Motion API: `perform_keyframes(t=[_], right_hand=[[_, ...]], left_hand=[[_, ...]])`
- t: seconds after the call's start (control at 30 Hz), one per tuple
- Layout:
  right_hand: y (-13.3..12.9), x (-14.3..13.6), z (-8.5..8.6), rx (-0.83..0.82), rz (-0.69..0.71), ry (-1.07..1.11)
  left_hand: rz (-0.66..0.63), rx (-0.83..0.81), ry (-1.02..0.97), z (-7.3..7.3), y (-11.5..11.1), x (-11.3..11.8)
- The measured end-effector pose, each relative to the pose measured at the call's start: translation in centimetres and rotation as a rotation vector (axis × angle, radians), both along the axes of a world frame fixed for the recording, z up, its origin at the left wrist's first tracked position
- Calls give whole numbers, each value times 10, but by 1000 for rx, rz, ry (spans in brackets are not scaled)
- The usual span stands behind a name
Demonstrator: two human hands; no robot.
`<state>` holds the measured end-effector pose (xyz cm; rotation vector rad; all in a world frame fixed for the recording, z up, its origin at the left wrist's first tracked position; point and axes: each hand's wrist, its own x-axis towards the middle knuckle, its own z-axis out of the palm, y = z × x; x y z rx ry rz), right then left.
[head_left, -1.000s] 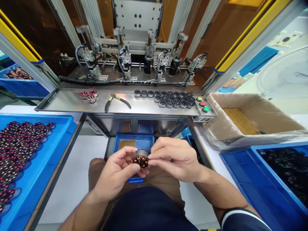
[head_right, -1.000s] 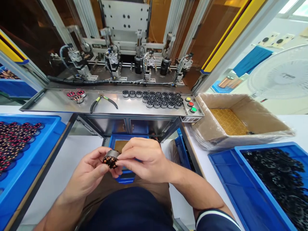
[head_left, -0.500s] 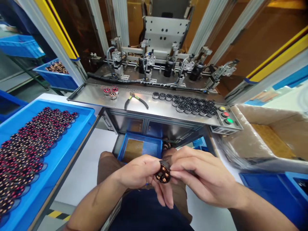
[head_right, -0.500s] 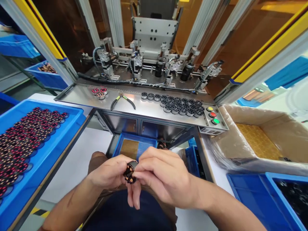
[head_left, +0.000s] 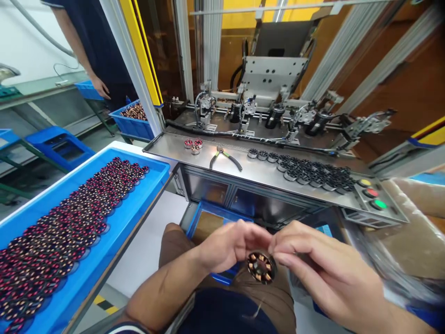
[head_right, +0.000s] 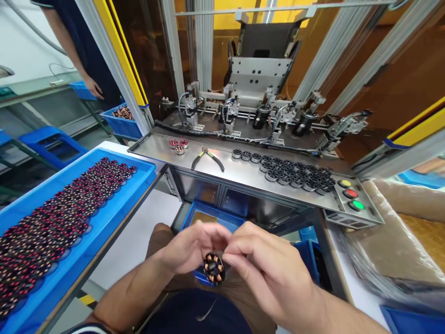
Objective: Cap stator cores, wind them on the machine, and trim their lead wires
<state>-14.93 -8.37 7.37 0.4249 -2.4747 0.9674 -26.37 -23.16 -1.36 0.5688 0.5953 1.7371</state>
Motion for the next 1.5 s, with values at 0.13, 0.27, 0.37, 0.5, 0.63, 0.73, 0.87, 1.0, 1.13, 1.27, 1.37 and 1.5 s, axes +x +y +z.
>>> perform_keyframes(t=[0.13, 0.27, 0.37, 0.5, 0.63, 0.73, 0.87, 1.0, 1.13, 1.27, 1.37, 1.5], right_hand=[[0, -2, 4, 52, 37, 32], [-3, -4, 4, 27, -73, 60], [-5, -6, 2, -19, -144, 61], [-4, -10, 1, -65, -54, 62], [0, -10, 3, -35, 79, 26], [3, -8, 4, -3, 93, 10], [6, -3, 0, 37, -15, 28], [5, -4, -5, 22, -157, 61], [-5, -10, -7, -83, -239, 100], [-22, -14, -15, -435, -333, 61], [-35, -20, -30, -889, -302, -170], [-51, -27, -52, -1350, -103, -383]], left_hand=[[-267, -40, 53, -16, 1, 0], [67, 56, 86, -1, -4, 2], [332, 134, 34, 17, -8, 1], [381, 134, -32, 16, -2, -2], [-67, -94, -25, -15, 6, 0], [-160, -93, -4, -27, 6, 3], [11, 49, 83, -13, 3, 6], [404, 71, 128, 4, 3, 9], [557, 70, 213, 7, 0, 9], [623, 76, 283, 6, -6, 1], [652, 51, 287, 7, -5, -10], [633, 14, 259, 11, -3, -17]])
